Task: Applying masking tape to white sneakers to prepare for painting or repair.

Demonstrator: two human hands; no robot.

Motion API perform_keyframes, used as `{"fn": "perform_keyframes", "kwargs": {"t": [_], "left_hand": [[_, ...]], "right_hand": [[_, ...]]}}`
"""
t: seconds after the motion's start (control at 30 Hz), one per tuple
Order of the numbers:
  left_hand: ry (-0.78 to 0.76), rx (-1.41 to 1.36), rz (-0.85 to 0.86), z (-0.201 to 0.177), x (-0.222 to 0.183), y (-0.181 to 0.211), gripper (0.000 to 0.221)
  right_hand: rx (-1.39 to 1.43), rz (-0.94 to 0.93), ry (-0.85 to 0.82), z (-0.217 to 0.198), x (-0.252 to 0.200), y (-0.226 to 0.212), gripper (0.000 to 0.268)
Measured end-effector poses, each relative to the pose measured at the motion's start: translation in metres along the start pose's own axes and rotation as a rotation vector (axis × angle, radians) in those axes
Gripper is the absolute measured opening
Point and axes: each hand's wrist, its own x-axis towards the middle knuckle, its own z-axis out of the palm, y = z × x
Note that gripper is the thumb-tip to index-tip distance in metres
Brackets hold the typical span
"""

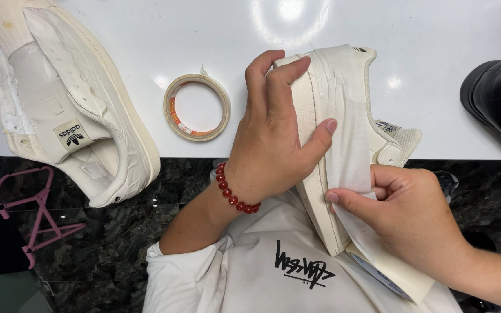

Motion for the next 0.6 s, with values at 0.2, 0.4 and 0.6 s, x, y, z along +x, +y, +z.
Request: {"fn": "perform_keyframes", "kwargs": {"t": [0.2, 0.4, 0.6], "left_hand": [[-0.027, 0.039, -0.015, -0.001, 0.003, 0.003, 0.085], [-0.085, 0.0, -0.099, -0.002, 0.001, 0.003, 0.094], [-0.092, 0.044, -0.061, -0.004, -0.001, 0.004, 0.105]], "right_hand": [[0.058, -0.064, -0.007, -0.001, -0.002, 0.01, 0.018], [-0.046, 0.06, 0.053, -0.007, -0.009, 0.026, 0.019], [0.077, 0.0, 0.035, -0.008, -0.012, 0.034, 0.023]]}}
